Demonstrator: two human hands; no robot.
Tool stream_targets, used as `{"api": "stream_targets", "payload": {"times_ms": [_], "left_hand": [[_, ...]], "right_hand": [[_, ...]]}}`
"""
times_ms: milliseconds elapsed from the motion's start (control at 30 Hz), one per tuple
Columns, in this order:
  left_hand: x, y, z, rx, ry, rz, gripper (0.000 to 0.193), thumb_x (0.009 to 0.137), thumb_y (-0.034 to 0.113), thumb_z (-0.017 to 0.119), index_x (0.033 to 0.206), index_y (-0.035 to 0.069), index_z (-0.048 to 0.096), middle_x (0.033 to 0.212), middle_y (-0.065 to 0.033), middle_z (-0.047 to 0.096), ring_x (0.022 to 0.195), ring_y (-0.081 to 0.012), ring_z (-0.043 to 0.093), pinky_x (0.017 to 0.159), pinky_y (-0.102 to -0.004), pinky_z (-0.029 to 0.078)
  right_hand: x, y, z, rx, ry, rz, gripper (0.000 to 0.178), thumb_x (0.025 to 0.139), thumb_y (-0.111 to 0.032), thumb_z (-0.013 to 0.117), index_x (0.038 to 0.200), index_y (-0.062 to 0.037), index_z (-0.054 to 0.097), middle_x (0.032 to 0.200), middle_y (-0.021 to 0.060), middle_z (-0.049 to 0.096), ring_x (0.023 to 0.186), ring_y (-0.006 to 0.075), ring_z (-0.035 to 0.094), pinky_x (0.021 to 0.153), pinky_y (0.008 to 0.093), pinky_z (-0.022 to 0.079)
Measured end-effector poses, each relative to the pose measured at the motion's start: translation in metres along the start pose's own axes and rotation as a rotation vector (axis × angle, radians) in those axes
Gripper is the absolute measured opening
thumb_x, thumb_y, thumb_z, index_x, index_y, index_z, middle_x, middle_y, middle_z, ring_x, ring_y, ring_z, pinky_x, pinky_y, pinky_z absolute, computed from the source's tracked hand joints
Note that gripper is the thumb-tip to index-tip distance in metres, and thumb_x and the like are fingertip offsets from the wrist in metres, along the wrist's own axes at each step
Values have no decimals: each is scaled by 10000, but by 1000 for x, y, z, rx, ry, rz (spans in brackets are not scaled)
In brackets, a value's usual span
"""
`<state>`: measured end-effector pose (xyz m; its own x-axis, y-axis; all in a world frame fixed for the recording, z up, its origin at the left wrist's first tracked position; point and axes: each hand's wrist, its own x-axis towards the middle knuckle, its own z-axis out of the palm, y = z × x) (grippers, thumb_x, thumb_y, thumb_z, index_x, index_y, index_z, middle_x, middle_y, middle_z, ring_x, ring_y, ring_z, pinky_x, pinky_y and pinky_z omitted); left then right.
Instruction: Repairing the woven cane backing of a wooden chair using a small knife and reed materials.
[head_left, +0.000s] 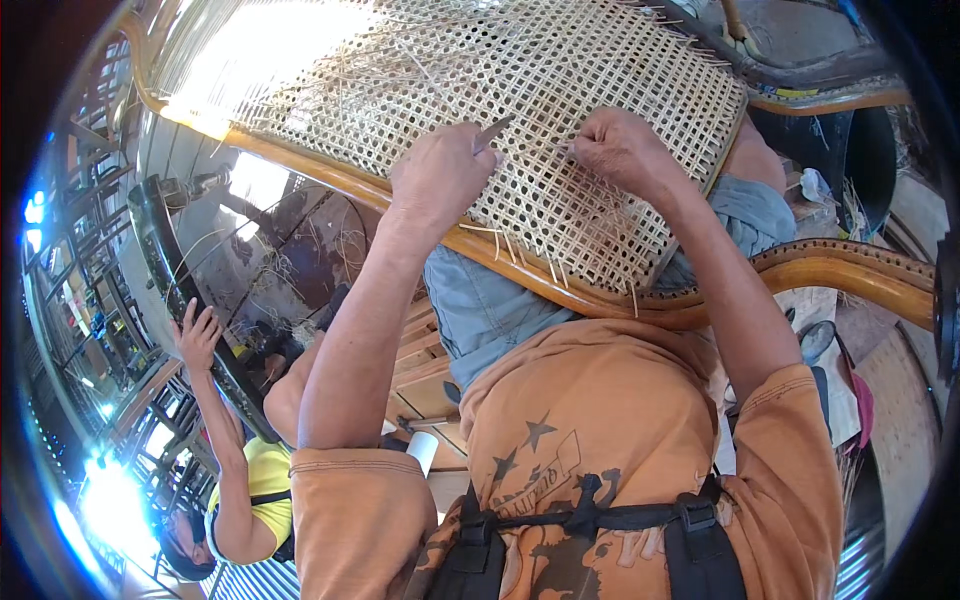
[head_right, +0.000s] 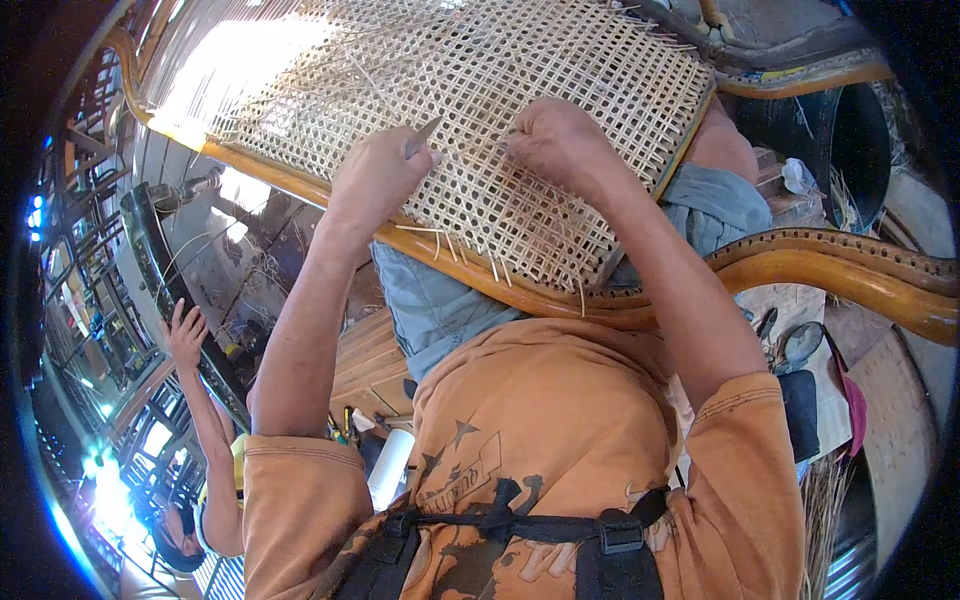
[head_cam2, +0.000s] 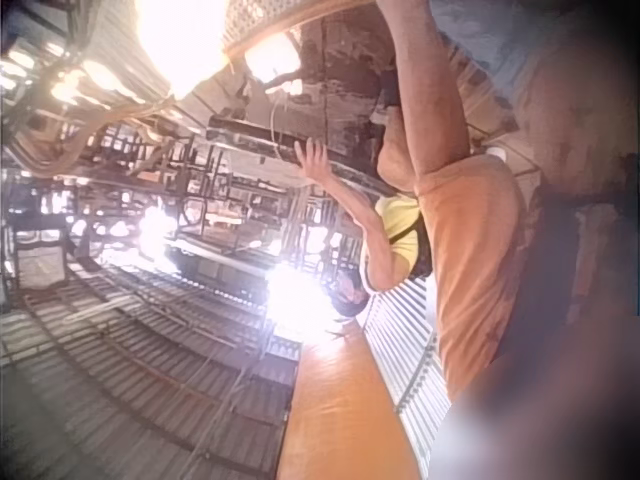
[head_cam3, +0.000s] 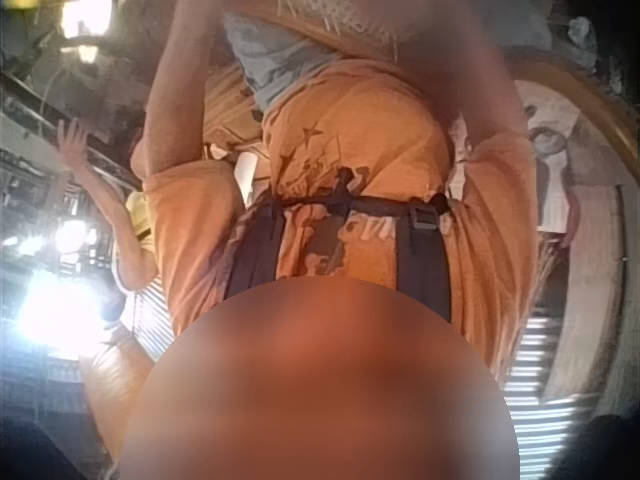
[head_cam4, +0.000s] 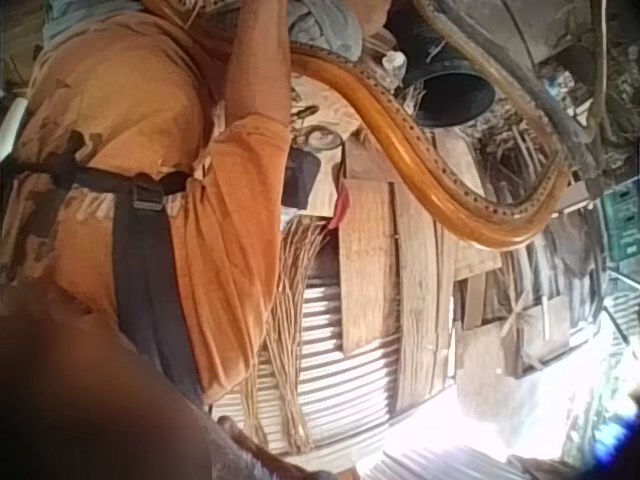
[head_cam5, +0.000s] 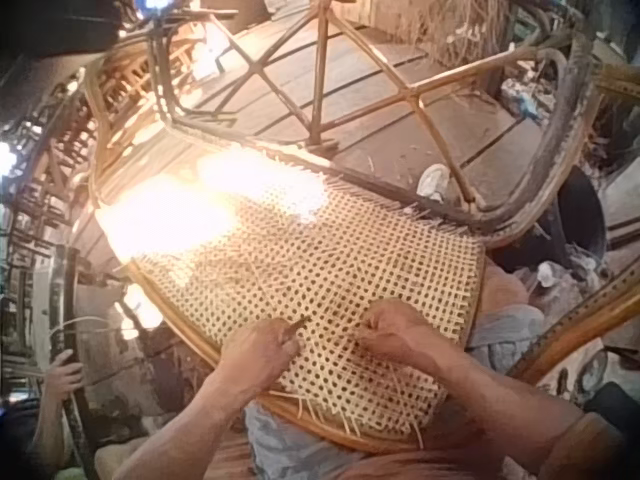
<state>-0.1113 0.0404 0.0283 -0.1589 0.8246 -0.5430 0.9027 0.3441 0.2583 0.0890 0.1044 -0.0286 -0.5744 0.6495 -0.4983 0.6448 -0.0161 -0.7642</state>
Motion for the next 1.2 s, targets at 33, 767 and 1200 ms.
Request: {"api": "stream_targets", "payload": {"times_ms": [33, 767, 1200], "left_hand": [[-1, 1, 0, 87, 27, 15, 291, 816, 303, 612, 878, 19, 625, 772, -192, 627, 769, -315, 632, 708, -430, 472], [1, 1, -16, -196, -205, -147, 227, 793, 236, 623, 846, 15, 626, 781, -156, 641, 761, -269, 637, 727, -392, 481], [2, 11, -3, 78, -43, -36, 326, 799, 346, 628, 901, 37, 622, 872, -163, 654, 872, -337, 627, 781, -462, 467]], "right_hand": [[0, 2, 0, 3, -1, 0, 252, 778, -237, 613, 680, -6, 629, 587, 153, 566, 529, 254, 558, 557, 384, 454], [-10, -9, -1, -132, 64, -43, 367, 783, -275, 610, 621, 46, 537, 565, 193, 433, 517, 285, 463, 531, 409, 390], [-1, 22, 16, 18, 239, -171, 235, 741, -131, 535, 574, 34, 547, 501, 170, 478, 445, 265, 490, 506, 398, 435]]}}
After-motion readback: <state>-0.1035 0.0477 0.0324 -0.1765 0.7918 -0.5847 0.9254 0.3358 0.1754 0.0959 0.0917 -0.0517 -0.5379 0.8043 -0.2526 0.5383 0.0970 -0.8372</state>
